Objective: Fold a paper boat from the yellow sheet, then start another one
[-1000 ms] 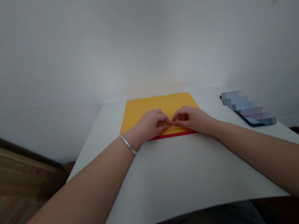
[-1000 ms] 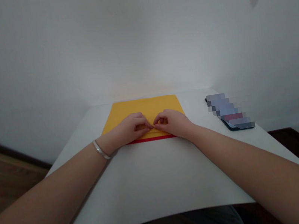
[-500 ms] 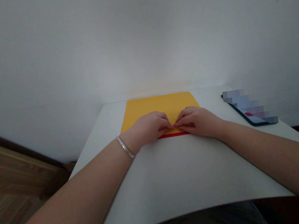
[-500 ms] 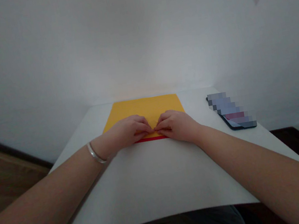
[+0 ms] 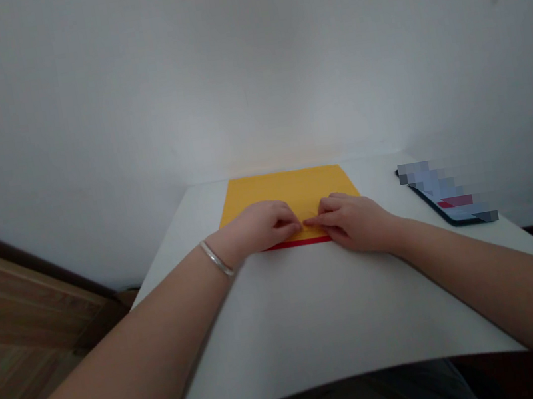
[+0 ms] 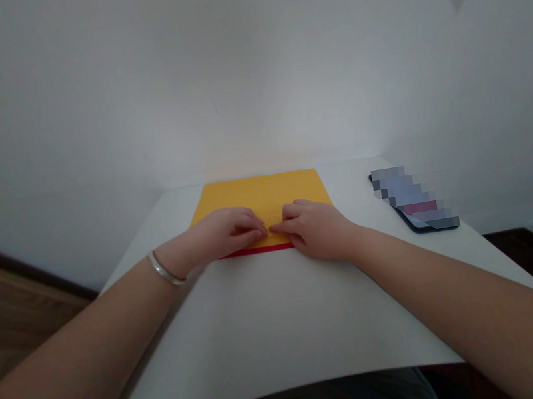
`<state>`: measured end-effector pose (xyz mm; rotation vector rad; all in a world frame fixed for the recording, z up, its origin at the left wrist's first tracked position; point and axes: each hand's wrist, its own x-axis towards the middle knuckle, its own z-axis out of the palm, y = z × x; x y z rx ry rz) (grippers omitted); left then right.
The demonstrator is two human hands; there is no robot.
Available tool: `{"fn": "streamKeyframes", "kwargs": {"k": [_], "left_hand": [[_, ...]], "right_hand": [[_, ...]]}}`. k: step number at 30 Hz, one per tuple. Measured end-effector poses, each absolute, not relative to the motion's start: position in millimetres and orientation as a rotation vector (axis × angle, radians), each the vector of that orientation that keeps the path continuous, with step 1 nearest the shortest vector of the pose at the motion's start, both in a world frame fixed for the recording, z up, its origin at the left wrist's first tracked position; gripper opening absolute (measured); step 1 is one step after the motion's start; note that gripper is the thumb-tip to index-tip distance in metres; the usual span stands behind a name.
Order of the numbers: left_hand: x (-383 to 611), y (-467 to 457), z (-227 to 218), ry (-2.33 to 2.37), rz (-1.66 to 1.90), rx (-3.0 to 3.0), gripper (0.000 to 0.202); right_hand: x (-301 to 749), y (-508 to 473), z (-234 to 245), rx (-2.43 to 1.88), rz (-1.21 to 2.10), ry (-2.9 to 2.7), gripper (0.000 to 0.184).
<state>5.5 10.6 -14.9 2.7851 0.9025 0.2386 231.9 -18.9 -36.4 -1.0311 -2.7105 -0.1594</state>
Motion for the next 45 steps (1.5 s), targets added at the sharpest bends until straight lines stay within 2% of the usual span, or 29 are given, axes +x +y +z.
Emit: {"fn": "streamKeyframes", "kwargs": {"k": [5,11,18,30,45], "left_hand": [[9.4,10.2,-24.8,1.036,0.528,2.832,0.021],[13.4,9.4,-36.6,1.052,0.478,3.005,0.028],[8.0,9.1,-37.9,1.267,0.153,3.043,0.044],[2.9,12.7,-33.4,1.321,-0.313,2.816,0.053],[-7.7,14.9,-27.7,1.484,-0.495,2.578,0.061]], "right_hand": [[225.8,-23.7,-29.4,-1.042,-0.169,-2.721,0.042],[221.6,-27.0,-22.0,-0.975,-0.191,-2.780,0.040],[224.9,-27.1,-19.3,-1.031,-0.024,-2.732,0.035],[243.4,-26.3,-17.5,-0.987,-0.038,-2.875,0.032],[263.0,-20.7,-24.9,-0.918,0.090,-2.837,0.030]]}}
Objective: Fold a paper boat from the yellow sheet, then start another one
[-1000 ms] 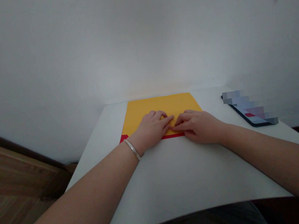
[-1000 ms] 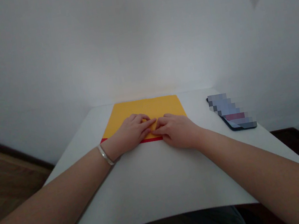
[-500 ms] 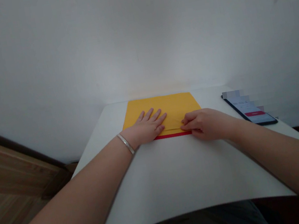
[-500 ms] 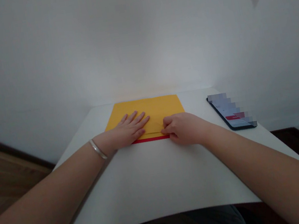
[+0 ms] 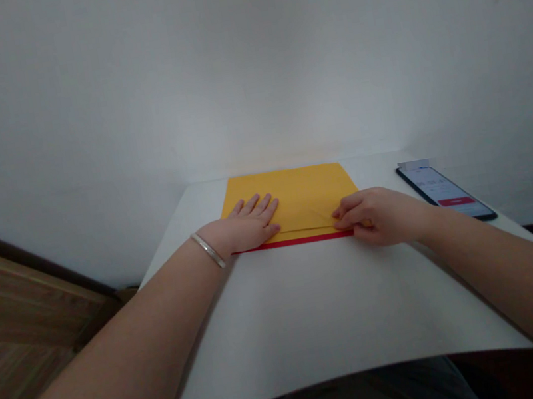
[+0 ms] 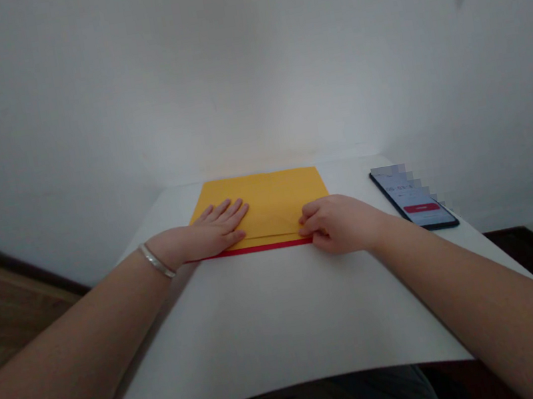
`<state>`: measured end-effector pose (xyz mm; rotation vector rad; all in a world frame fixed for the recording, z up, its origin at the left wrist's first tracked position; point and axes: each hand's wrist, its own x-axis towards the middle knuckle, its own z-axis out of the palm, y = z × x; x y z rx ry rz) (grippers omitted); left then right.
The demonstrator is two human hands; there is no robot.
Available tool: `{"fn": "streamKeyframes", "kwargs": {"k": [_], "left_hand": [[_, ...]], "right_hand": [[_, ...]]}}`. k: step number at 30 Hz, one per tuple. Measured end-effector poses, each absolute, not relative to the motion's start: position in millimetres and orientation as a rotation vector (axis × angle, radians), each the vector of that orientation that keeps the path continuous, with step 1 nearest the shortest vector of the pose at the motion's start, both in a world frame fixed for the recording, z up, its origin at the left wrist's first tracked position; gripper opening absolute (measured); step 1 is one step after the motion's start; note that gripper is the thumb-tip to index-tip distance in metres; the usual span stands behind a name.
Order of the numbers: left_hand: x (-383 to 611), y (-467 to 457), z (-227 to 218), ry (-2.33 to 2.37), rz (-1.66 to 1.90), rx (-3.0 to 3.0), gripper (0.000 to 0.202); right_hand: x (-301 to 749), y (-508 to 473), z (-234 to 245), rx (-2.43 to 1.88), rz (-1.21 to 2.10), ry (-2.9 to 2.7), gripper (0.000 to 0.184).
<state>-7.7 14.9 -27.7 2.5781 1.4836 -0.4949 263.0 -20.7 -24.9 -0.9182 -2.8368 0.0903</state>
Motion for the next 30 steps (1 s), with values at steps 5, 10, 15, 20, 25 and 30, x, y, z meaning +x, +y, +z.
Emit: {"fn": "streamKeyframes", "kwargs": {"k": [5,10,15,20,25,30], "left_hand": [[-5.1,9.1,-30.7,1.609,-0.455,2.584,0.060],[1.8,3.5,-38.1,1.614,-0.022,2.875,0.057],[8.6,3.4,-37.9,1.119,0.018,3.004,0.051],[9.6,3.8,-37.9,1.059,-0.076,2.931,0.054],[10.2,4.4,-34.3,1.025,-0.151,2.916,0.054],[10.8,3.6,-32.1,1.052,-0.164,2.908,0.054]], "right_hand": [[261.0,-19.0,-22.2,-0.926,0.132,-2.799,0.028],[252.7,-19.3,-18.8,-0.962,0.098,-2.754,0.025],[241.2,-14.2,-27.1,-1.228,0.075,-2.484,0.027],[235.2,-0.2,-36.8,-1.312,0.167,-2.406,0.021],[236.6,5.6,-38.5,-1.379,0.204,-2.408,0.023],[244.0,11.5,-38.3,-1.440,0.334,-2.421,0.028]]}}
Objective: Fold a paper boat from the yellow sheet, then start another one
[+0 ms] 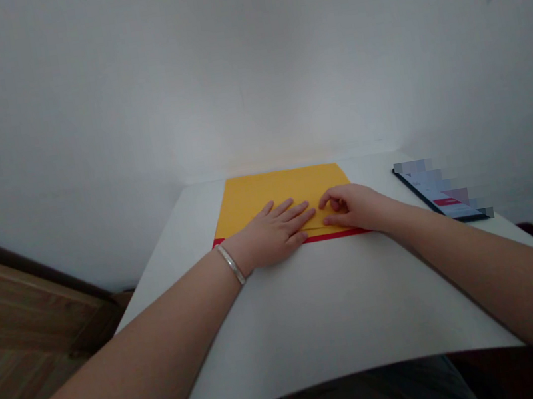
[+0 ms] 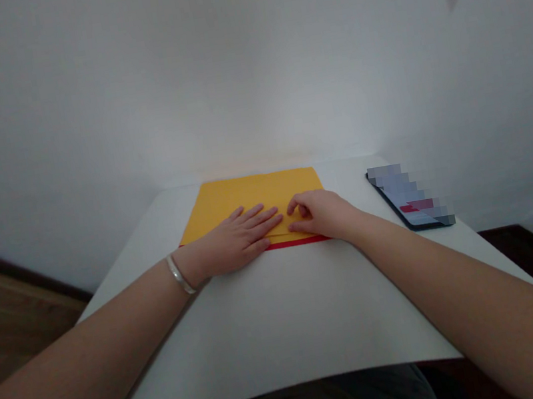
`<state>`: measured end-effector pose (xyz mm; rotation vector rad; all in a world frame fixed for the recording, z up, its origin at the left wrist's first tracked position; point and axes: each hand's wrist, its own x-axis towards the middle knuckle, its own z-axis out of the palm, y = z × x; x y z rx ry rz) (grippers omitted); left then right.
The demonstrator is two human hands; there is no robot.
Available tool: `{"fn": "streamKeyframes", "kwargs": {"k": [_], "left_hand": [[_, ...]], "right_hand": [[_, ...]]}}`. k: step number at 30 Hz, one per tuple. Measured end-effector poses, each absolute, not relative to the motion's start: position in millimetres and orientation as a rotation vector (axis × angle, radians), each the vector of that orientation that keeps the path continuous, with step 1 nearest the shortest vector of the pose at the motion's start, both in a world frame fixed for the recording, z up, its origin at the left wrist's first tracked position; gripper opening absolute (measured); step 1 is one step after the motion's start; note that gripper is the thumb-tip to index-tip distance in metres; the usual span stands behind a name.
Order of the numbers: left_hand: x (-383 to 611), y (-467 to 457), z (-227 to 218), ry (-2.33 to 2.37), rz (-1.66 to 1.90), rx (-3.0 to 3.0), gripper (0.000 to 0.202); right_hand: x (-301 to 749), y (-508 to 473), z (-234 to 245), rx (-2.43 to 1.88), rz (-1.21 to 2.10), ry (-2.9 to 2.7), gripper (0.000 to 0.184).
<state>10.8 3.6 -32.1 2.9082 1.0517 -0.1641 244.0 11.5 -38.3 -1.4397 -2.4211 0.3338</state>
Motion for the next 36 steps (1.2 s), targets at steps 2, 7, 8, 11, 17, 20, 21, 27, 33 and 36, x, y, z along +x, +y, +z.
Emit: {"fn": "streamKeyframes", "kwargs": {"k": [2,7,8,11,17,20,21,27,33,36], "left_hand": [[10.9,2.8,-32.3,1.079,-0.142,2.883,0.056],[12.0,1.2,-32.6,1.123,-0.143,2.856,0.060],[12.4,0.9,-32.5,1.131,-0.145,2.853,0.060],[13.9,-0.3,-32.5,1.174,-0.124,2.846,0.059],[17.5,-3.2,-34.1,1.368,-0.061,2.794,0.057],[17.7,-3.7,-35.1,1.537,-0.050,2.766,0.058],[16.9,-3.5,-35.5,1.593,-0.055,2.753,0.059],[2.5,-0.5,-40.0,1.943,-0.094,2.638,0.059],[-6.3,0.6,-33.9,1.990,0.055,2.800,0.047],[-2.2,1.0,-28.5,1.854,0.172,2.871,0.043]], "right_hand": [[250.0,13.9,-37.6,-1.471,0.369,-2.423,0.032],[257.9,11.7,-34.5,-1.558,0.372,-2.411,0.037],[256.3,10.0,-33.9,-1.579,0.334,-2.398,0.035],[246.8,4.5,-32.1,-1.681,0.113,-2.346,0.033],[234.4,0.8,-26.7,-1.873,-0.237,-2.396,0.026],[235.7,1.7,-25.0,-1.957,-0.311,-2.406,0.027],[236.4,2.0,-24.9,-1.969,-0.327,-2.410,0.028],[242.4,1.5,-28.0,-2.036,-0.320,-2.383,0.030],[247.9,1.0,-32.8,-2.021,-0.323,-2.317,0.028],[248.6,0.6,-32.7,-1.885,-0.323,-2.291,0.030]]}}
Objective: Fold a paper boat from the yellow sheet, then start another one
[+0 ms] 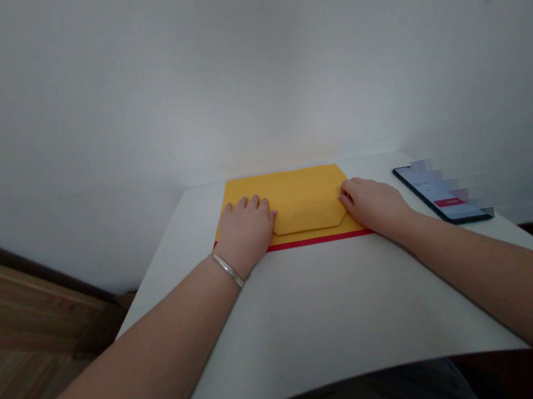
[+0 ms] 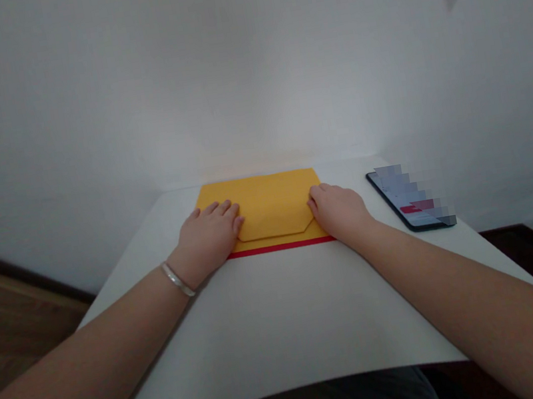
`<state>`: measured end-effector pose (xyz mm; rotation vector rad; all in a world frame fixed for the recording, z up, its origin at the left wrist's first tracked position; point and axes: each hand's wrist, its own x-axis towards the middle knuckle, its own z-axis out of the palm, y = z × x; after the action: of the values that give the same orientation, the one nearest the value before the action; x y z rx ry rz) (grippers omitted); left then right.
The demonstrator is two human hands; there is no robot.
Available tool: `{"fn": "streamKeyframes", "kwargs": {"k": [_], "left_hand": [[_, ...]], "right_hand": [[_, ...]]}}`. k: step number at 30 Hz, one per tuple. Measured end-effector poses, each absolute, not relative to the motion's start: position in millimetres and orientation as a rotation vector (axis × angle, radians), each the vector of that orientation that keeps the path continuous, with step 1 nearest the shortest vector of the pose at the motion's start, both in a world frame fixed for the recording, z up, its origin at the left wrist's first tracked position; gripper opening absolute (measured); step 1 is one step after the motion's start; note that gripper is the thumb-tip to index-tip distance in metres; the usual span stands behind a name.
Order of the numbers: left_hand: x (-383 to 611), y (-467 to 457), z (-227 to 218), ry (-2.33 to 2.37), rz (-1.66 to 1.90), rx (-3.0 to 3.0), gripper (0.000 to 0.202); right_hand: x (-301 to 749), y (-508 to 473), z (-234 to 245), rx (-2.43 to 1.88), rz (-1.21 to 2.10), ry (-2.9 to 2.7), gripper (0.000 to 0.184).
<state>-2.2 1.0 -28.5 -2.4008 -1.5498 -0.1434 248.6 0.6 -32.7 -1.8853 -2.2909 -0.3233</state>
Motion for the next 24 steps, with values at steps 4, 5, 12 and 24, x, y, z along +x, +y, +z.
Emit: {"fn": "streamKeyframes", "kwargs": {"k": [4,5,12,24], "left_hand": [[2.5,3.1,-25.2,-1.285,-0.267,-2.614,0.043],[3.0,3.7,-24.7,-1.228,-0.278,-2.664,0.044],[6.4,2.9,-14.6,-1.178,-0.577,-2.733,0.025],[3.5,6.9,-20.4,-0.830,-0.654,-2.701,0.016]], "right_hand": [[248.3,-0.2,-31.8,-1.563,-0.209,-2.305,0.032],[248.0,-0.4,-32.0,-1.476,-0.166,-2.316,0.030],[245.6,-4.0,-32.4,-1.158,-0.033,-2.293,0.030],[249.8,-4.6,-20.1,-1.185,-0.192,-2.314,0.022]]}}
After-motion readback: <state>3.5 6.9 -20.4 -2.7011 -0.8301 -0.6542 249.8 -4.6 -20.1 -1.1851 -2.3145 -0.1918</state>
